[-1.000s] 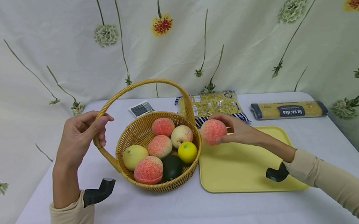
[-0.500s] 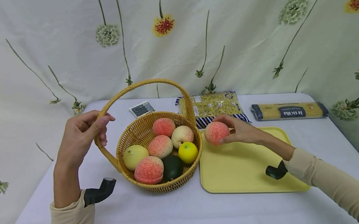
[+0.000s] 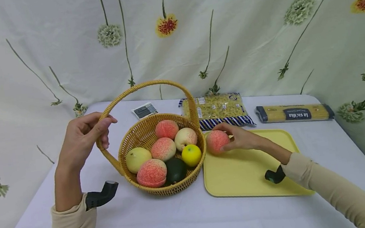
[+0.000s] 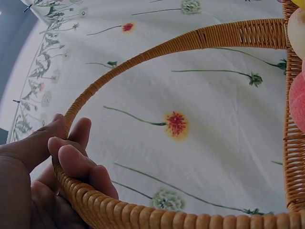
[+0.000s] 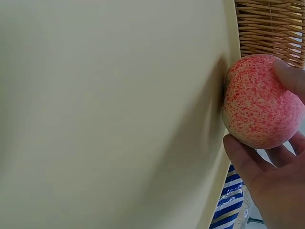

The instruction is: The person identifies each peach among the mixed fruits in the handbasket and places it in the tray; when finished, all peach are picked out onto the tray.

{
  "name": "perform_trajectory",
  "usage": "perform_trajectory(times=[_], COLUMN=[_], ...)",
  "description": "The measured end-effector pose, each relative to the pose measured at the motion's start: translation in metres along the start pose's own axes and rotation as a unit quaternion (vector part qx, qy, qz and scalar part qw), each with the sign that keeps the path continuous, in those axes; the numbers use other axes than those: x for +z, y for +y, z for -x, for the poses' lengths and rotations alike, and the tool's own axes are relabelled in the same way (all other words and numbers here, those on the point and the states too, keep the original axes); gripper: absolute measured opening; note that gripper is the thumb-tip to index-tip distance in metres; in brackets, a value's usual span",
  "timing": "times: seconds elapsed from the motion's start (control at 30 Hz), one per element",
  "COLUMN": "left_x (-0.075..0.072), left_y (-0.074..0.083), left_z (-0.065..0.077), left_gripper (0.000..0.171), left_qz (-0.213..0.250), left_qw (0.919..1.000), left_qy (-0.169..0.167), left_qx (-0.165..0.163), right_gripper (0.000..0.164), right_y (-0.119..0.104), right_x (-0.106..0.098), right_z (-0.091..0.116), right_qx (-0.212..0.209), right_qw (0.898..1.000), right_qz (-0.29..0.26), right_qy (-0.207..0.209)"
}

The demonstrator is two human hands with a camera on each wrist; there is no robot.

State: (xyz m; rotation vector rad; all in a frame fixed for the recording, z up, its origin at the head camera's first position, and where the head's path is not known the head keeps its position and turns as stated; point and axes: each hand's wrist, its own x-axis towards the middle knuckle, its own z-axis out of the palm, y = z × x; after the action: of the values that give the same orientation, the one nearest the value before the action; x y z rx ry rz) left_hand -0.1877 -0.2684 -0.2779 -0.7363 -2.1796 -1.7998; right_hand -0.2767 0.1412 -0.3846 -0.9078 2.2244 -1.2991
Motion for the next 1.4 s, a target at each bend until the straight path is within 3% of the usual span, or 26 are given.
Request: perform_trajectory(times=[0.17, 0.4, 0.57, 1.13, 1.4], left_x=[0.001, 0.001, 0.001, 0.0, 0.0], left_y=[0.001, 0.001, 0.0, 0.001, 0.001], left_z=[0.0, -0.001, -0.001, 0.0, -0.001], left_gripper=[0.011, 0.012, 0.012, 0.011, 0.011], left_qz=[-0.003, -0.003, 0.0, -0.003, 0.0], left_qw=[1.0, 1.0, 1.0, 0.9999, 0.9999], left_qy=[0.002, 0.003, 0.003, 0.012, 0.01], left_qx=[-0.002, -0.004, 0.0, -0.001, -0.001], right_gripper=[0.064, 0.069, 0.072, 0.077, 0.075], right_y=[-0.006, 0.013, 0.015, 0.022, -0.001], right_x=[0.004, 0.005, 0.006, 0.01, 0.012], right_z=[0.0, -0.001, 0.0, 0.0, 0.008], right_qx=[-0.006, 0.009, 0.003, 0.021, 0.032], right_qw=[1.0, 0.998, 0.997, 0.999, 0.999], right_qz=[-0.007, 0.065, 0.083, 0.024, 0.009], right_qy=[0.004, -0.009, -0.006, -0.005, -0.004])
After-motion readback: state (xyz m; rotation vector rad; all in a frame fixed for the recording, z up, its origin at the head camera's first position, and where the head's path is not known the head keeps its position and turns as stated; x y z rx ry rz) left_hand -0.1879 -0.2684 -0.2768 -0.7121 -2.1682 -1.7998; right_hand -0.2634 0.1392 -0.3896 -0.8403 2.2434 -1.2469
